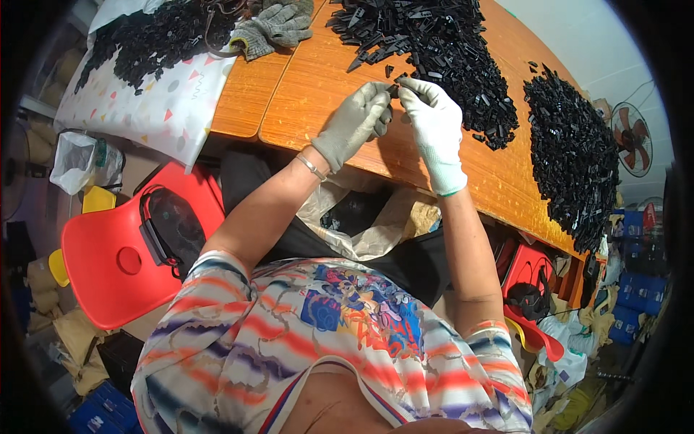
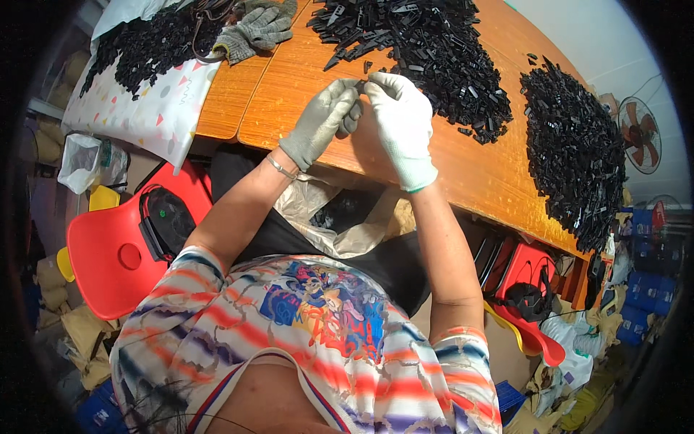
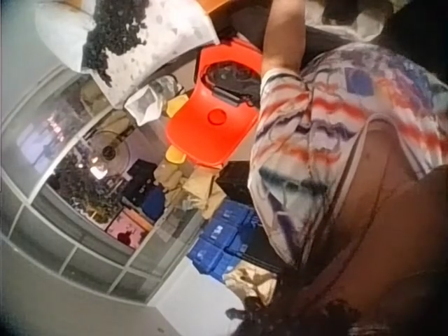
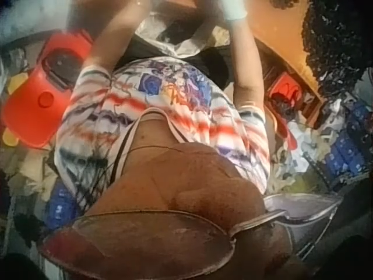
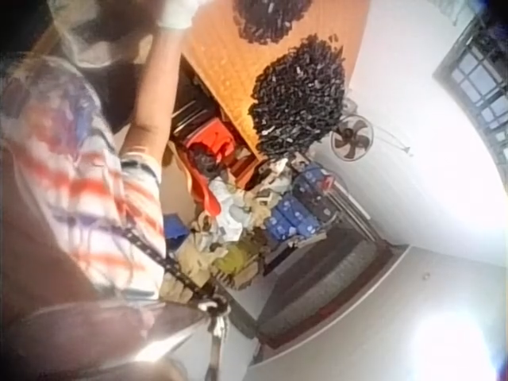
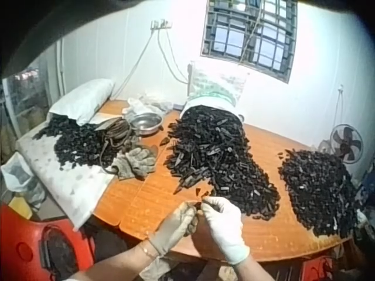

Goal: Sorting and inspecting small black plastic hardware components on a wooden table.

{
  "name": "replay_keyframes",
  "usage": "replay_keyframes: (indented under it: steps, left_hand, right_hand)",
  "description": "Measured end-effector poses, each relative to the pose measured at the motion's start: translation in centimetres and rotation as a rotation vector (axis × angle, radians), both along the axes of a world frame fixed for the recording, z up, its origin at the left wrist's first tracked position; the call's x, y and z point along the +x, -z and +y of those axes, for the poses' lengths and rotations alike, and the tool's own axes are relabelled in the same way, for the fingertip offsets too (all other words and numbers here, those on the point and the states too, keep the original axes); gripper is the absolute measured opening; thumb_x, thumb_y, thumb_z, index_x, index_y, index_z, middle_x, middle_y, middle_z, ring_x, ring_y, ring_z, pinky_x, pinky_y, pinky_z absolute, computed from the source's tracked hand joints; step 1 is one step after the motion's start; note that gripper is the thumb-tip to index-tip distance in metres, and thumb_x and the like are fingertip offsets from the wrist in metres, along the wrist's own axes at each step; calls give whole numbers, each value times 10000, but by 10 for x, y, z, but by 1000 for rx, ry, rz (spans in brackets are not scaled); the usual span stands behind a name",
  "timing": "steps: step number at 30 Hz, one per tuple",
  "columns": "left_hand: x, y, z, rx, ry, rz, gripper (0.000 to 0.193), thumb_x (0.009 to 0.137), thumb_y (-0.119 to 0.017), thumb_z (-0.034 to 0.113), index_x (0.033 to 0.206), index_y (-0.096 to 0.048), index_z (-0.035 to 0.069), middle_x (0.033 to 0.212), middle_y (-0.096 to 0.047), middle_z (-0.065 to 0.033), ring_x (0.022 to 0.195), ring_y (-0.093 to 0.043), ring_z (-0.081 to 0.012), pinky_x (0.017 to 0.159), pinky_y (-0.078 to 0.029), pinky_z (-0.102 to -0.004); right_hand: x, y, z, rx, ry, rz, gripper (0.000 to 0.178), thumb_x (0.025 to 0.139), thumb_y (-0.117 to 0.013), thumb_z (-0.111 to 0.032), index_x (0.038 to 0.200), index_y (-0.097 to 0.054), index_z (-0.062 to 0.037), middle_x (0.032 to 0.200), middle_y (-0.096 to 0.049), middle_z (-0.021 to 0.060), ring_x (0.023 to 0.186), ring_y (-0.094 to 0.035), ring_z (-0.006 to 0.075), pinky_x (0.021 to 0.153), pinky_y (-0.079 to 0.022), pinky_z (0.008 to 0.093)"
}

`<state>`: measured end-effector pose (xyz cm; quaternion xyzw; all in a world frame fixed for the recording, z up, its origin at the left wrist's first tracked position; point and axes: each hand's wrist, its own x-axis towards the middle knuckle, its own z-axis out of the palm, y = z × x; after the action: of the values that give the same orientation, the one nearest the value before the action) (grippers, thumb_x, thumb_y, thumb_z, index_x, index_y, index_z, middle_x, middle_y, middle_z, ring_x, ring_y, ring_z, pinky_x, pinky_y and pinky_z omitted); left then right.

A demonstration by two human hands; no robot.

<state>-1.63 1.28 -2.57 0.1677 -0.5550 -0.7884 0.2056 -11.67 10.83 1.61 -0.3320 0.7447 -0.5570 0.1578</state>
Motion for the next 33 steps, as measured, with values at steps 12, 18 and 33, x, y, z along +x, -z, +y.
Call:
replay_keyframes:
  steps: [12,18,33]
  left_hand:
    - [-2,2,1,-32,-14,-46,249,1006,-457,208,1150,-503,10,758,-559,-13,550,-449,-28,453,-349,-173]
    - [-1,0,3,-25,-31,-76,262,1002,-473,226,1146,-520,13,761,-561,-9,548,-447,-29,460,-360,-173]
    - [-7,13,3,-112,-153,-27,191,979,-510,199,989,-586,24,677,-482,47,570,-416,-28,503,-341,-181]
  right_hand:
    - [7,3,-2,-11,18,-68,231,890,-648,-87,1088,-650,33,926,-702,67,820,-628,77,738,-503,218]
    - [2,16,1,83,81,421,241,877,-680,-162,1094,-684,-56,936,-705,52,797,-639,96,717,-506,232]
    - [7,5,1,205,-64,941,106,838,-639,-180,831,-610,-79,720,-627,147,625,-631,328,569,-501,399]
